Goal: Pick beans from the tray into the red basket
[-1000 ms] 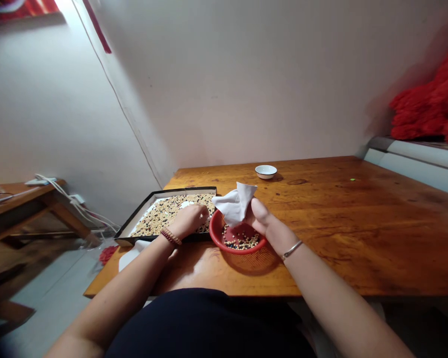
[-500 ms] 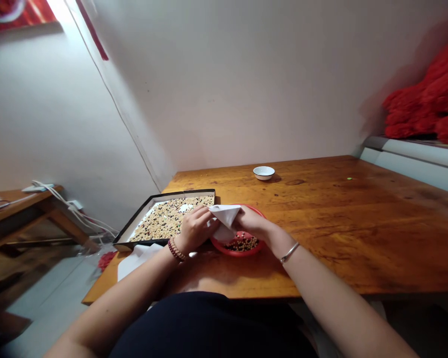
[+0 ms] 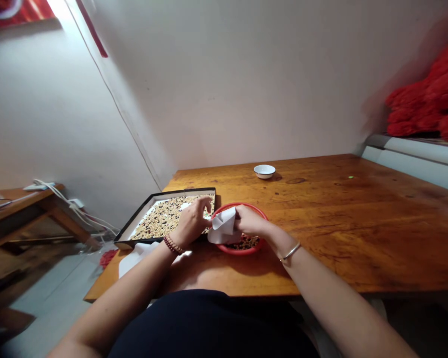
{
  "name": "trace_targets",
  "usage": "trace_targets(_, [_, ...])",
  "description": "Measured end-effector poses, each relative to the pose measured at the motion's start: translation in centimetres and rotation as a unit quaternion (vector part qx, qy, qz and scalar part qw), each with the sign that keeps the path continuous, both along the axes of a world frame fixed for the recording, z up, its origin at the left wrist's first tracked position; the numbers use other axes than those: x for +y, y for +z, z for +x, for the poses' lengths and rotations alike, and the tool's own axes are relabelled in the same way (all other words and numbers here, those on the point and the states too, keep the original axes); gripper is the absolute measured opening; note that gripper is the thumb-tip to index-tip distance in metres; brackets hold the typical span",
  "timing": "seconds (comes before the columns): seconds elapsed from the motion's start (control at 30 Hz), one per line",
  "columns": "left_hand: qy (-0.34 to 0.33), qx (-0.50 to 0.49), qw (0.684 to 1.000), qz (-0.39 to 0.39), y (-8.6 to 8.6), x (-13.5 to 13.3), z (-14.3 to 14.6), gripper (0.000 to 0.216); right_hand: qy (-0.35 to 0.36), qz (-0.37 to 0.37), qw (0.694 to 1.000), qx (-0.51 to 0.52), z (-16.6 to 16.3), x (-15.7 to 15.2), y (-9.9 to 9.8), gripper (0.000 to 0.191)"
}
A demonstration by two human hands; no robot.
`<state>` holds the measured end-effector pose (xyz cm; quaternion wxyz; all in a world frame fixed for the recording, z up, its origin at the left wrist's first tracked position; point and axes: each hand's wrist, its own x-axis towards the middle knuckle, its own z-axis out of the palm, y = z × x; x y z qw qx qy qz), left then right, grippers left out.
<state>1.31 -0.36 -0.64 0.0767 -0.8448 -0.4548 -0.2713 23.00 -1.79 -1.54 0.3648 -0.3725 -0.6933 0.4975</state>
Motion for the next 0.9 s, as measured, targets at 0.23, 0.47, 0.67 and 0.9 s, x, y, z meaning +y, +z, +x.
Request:
trace_targets(0.23, [0.112,0.132,0.973,-0.152,0.5,1.3,-2.5,0.051,-0.080,-0.026,0.991,0.108,0.2,0.5,0.5,0.025])
trace_targets(0.47, [0.021,0.150,0.966,-0.207,-0.1,1.8,-2.1,0.034,-0.111,-0.083,0.972,0.189,-0.2,1.0,-0.2,0.018])
trace_targets(0.67, [-0.008,0.120,0.970,-0.210,-0.1,1.9,-2.0,0.020,-0.126,-0.207,0.926,0.291,0.4,1.7,-0.9,0.022])
trace_targets(0.9, [0.026,0.131,0.966,-0.223,0.2,1.6,-1.7,0.021,-0.083,-0.282,0.888,0.353,1.1,2.0,-0.6,0.022])
